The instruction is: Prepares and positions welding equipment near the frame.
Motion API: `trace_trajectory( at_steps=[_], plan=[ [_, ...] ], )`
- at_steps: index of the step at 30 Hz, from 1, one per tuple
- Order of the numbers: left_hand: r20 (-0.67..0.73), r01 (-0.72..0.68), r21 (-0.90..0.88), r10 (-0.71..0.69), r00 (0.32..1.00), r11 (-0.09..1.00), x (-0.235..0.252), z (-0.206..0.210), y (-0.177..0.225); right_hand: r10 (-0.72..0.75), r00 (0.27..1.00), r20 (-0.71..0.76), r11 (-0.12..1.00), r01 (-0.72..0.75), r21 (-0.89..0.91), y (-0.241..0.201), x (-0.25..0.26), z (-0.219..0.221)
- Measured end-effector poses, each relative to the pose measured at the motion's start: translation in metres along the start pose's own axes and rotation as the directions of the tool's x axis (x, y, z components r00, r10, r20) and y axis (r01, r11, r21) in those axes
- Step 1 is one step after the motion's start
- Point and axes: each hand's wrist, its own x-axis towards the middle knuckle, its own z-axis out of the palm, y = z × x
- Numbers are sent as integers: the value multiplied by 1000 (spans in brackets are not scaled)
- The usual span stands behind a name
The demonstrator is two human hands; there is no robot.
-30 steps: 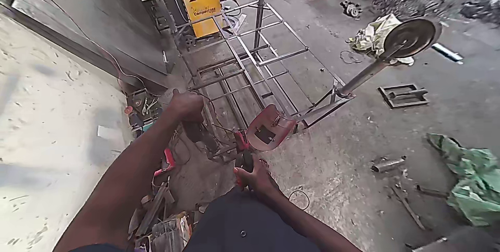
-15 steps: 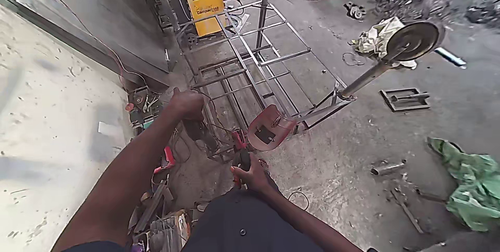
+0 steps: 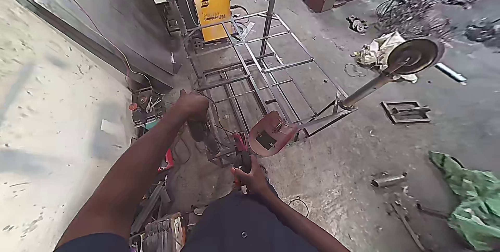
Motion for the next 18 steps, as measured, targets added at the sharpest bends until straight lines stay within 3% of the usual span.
trace_trajectory(
  at_steps=[18],
  plan=[
    [-3, 36, -61, -36, 999, 997, -16, -12, 10, -41, 999, -9, 999, 41, 35, 7, 0, 13]
  ],
)
